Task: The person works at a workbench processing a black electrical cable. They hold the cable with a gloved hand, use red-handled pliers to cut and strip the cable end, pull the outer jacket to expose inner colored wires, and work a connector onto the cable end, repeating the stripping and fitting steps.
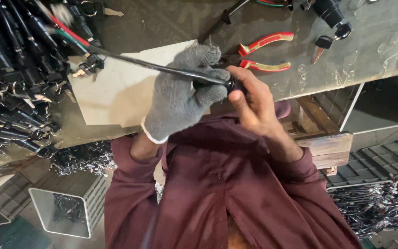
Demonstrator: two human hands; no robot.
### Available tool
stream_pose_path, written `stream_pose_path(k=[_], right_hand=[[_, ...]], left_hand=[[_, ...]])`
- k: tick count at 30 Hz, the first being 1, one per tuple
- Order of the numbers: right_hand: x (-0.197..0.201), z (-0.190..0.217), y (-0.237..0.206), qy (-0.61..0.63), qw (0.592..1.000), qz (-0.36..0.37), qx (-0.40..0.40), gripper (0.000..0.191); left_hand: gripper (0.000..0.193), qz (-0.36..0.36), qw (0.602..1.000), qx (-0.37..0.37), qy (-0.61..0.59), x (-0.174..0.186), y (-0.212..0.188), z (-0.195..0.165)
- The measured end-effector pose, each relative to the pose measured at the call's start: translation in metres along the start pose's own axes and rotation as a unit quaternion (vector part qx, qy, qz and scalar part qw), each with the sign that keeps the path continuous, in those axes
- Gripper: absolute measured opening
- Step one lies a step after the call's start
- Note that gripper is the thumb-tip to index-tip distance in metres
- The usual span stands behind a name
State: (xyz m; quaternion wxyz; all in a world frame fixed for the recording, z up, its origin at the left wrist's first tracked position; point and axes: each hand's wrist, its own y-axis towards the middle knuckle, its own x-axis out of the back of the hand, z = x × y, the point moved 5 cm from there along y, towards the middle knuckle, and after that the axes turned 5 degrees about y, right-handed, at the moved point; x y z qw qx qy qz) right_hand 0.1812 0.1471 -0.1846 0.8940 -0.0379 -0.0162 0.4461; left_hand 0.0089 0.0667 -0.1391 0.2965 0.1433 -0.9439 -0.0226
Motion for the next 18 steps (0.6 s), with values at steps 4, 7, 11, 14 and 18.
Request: stream_pose_path(k=[4, 7, 11, 14, 18], right_hand=[[0.001, -0.009, 0.006, 0.140, 0.985, 0.038, -0.093, 0.038], [-0.001, -0.014, 0.007, 0.079, 0.985, 0.064, -0.139, 0.031], [-0.007, -0.005, 0.007, 0.105, 0.989, 0.059, -0.081, 0.035], [-0.008, 0.010, 0.010, 0.017, 0.998, 0.054, 0.031, 0.037], [-0.013, -0.004, 0.014, 0.050, 0.978, 0.194, -0.058, 0.041]], left_hand=[[0.030, -0.048, 0.998, 0.013, 0.037, -0.014, -0.016, -0.006], [0.037, -0.112, 0.985, 0.059, 0.116, -0.019, -0.020, -0.003], [0.034, 0.008, 0.975, -0.017, -0.222, -0.026, -0.014, 0.001], [0.034, -0.009, 0.992, -0.097, -0.085, -0.015, -0.012, -0.005], [0.040, 0.038, 0.980, -0.068, -0.182, -0.008, -0.008, -0.007]])
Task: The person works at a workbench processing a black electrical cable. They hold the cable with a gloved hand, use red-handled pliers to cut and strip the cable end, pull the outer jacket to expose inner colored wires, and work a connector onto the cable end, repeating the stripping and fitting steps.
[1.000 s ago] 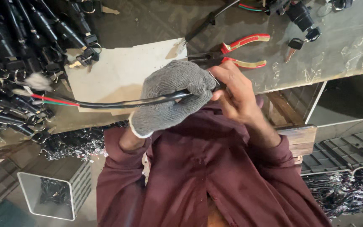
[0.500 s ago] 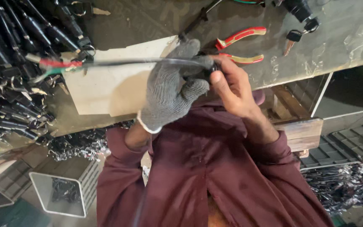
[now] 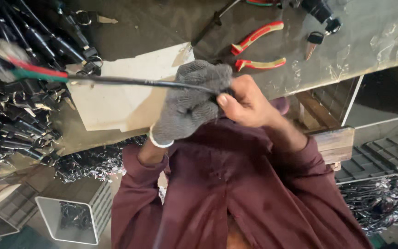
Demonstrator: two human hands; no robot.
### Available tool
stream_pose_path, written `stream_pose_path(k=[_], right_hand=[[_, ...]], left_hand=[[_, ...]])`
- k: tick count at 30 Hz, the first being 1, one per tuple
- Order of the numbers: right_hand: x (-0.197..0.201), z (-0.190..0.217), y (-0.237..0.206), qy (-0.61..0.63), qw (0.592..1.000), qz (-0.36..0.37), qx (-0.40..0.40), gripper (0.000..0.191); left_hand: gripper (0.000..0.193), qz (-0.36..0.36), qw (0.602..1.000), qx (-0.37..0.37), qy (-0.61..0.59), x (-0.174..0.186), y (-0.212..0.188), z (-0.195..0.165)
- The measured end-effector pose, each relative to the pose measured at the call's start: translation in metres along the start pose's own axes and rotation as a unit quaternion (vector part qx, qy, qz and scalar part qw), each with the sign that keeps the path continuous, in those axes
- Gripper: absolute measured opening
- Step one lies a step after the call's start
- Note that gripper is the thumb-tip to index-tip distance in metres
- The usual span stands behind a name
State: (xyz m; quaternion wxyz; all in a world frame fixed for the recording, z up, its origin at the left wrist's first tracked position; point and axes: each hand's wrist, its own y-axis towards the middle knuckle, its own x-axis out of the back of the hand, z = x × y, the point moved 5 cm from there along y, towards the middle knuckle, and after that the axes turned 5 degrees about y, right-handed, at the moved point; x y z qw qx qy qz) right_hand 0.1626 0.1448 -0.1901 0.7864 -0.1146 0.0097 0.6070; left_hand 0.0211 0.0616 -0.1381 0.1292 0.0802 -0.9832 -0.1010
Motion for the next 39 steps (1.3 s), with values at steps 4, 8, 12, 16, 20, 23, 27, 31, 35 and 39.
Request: stream_pose_path(k=[4, 8, 12, 16, 20, 23, 27, 31, 35, 39], right_hand=[[-0.007, -0.013, -0.012, 0.190, 0.968, 0.159, 0.041, 0.051], [-0.009, -0.029, -0.018, 0.252, 0.966, 0.046, 0.015, 0.060], [-0.006, -0.005, -0.001, 0.161, 0.962, -0.211, 0.068, 0.059], [0.000, 0.048, 0.020, -0.006, 0.964, -0.186, 0.191, 0.085], [0.032, 0.057, 0.006, -0.575, 0.782, -0.164, 0.177, 0.078], [0.058, 0.034, -0.010, -0.665, 0.720, -0.167, 0.106, 0.068], [0.073, 0.026, -0.022, -0.403, 0.876, -0.246, 0.100, 0.056], [0.060, 0.033, -0.014, -0.296, 0.932, -0.184, 0.095, 0.038], [0.045, 0.043, -0.006, -0.363, 0.915, -0.136, 0.113, 0.029], [0.036, 0.057, 0.002, -0.466, 0.852, -0.149, 0.189, 0.033]], left_hand=[[0.038, 0.041, 0.997, 0.004, -0.072, 0.001, -0.002, -0.006], [0.020, 0.058, 0.994, 0.040, -0.086, -0.009, -0.001, -0.002], [0.022, -0.043, 0.974, 0.111, -0.195, -0.015, 0.005, 0.008], [0.044, -0.086, 0.973, 0.106, -0.188, -0.011, 0.002, 0.014], [0.042, -0.278, 0.877, 0.137, -0.367, 0.003, -0.015, 0.035], [0.040, -0.201, 0.903, 0.203, -0.320, -0.008, -0.021, 0.038], [0.033, -0.109, 0.922, 0.222, -0.298, -0.019, -0.022, 0.024], [0.034, -0.041, 0.920, 0.225, -0.317, -0.022, -0.027, 0.007], [0.043, -0.206, 0.609, 0.452, -0.618, -0.048, -0.047, 0.019], [0.054, -0.200, 0.812, 0.293, -0.464, -0.047, -0.019, 0.006]])
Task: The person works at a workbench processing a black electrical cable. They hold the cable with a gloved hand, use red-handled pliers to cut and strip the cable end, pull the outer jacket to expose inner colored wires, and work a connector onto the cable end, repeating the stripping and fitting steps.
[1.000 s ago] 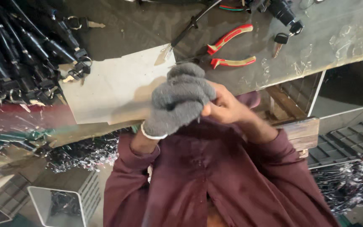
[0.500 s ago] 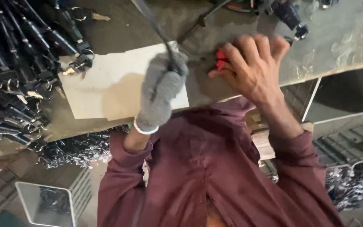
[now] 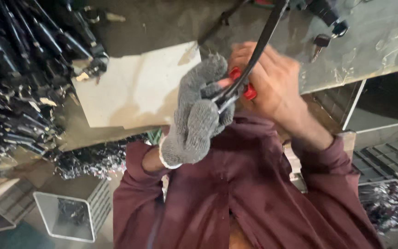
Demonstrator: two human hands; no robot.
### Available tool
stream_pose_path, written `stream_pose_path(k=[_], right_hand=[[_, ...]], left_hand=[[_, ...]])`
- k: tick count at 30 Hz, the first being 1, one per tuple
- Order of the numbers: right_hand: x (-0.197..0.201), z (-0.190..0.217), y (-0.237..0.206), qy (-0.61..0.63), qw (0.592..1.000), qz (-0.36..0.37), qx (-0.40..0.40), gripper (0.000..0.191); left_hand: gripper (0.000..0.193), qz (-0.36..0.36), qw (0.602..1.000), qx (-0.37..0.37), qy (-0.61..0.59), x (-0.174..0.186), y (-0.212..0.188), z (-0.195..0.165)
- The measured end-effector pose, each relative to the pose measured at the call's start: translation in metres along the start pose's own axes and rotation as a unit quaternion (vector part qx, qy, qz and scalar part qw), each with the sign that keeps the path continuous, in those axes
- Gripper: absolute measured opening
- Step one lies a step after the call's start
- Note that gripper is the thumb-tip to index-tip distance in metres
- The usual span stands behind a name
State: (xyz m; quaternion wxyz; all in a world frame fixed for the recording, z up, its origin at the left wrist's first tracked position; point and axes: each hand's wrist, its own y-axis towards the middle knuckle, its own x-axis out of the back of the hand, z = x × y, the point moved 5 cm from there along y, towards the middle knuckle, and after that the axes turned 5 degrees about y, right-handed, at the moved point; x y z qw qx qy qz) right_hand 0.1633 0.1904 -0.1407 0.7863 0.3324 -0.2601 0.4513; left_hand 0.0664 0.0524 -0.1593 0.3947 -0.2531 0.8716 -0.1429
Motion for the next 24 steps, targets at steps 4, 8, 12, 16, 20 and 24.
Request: stream_pose_path(k=[4, 8, 12, 16, 20, 24], right_hand=[[0.003, 0.004, 0.019, -0.115, 0.993, 0.004, 0.035, 0.045], [0.005, 0.003, 0.023, -0.032, 0.999, 0.042, 0.013, 0.040], [0.001, 0.003, 0.010, -0.021, 0.999, 0.026, -0.025, 0.039], [-0.008, 0.005, -0.005, -0.053, 0.994, 0.024, -0.091, 0.034], [-0.006, 0.013, -0.014, -0.031, 0.994, 0.012, -0.109, 0.037], [-0.007, 0.015, -0.018, -0.054, 0.987, 0.009, -0.149, 0.034]], left_hand=[[0.047, 0.065, 0.990, 0.019, -0.121, -0.011, 0.019, -0.016], [0.057, 0.153, 0.941, -0.072, 0.293, -0.005, -0.009, -0.039], [0.063, 0.067, 0.817, -0.248, 0.517, 0.003, -0.020, -0.038], [0.073, 0.005, 0.720, -0.307, 0.623, 0.000, -0.017, -0.026], [0.075, -0.027, 0.649, -0.329, 0.685, -0.006, -0.020, -0.024], [0.065, -0.064, 0.528, -0.376, 0.759, -0.006, -0.025, -0.024]])
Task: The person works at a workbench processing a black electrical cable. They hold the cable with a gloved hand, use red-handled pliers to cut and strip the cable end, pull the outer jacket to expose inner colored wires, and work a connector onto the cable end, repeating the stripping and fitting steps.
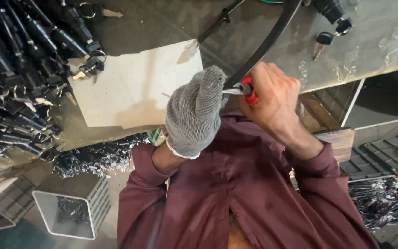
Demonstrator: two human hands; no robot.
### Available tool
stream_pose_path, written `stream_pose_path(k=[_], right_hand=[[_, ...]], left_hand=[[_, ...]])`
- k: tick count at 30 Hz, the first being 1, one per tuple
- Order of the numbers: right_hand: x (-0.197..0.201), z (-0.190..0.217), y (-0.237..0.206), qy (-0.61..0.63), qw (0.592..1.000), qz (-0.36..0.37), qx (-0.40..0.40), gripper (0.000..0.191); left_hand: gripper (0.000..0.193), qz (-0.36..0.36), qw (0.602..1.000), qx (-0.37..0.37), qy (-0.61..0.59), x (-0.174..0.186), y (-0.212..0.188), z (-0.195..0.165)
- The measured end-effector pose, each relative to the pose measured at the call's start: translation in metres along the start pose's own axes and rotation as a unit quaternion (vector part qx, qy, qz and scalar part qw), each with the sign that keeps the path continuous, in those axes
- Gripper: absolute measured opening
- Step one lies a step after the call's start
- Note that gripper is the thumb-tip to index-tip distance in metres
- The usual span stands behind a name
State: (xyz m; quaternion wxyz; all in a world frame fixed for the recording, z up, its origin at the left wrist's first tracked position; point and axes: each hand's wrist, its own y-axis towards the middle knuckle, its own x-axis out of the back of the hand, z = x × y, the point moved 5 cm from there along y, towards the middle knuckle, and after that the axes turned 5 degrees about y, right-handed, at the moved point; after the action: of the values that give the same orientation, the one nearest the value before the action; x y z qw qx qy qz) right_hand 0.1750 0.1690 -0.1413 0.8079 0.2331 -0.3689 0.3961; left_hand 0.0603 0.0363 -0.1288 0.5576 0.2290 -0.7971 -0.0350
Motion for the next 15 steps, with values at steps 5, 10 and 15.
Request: stream_pose_path(k=[5, 10, 15], right_hand=[[-0.006, 0.008, -0.008, 0.058, 0.998, -0.005, -0.034, 0.040], [-0.014, 0.013, -0.006, 0.126, 0.991, 0.001, -0.037, 0.037], [-0.015, 0.000, 0.018, 0.071, 0.993, -0.062, 0.076, 0.026]], left_hand=[[0.058, 0.000, 0.999, -0.025, 0.034, -0.003, 0.004, 0.006], [0.069, 0.024, 0.999, 0.006, -0.046, 0.012, 0.018, 0.004], [0.062, 0.173, 0.891, 0.113, -0.405, 0.022, 0.026, 0.008]])
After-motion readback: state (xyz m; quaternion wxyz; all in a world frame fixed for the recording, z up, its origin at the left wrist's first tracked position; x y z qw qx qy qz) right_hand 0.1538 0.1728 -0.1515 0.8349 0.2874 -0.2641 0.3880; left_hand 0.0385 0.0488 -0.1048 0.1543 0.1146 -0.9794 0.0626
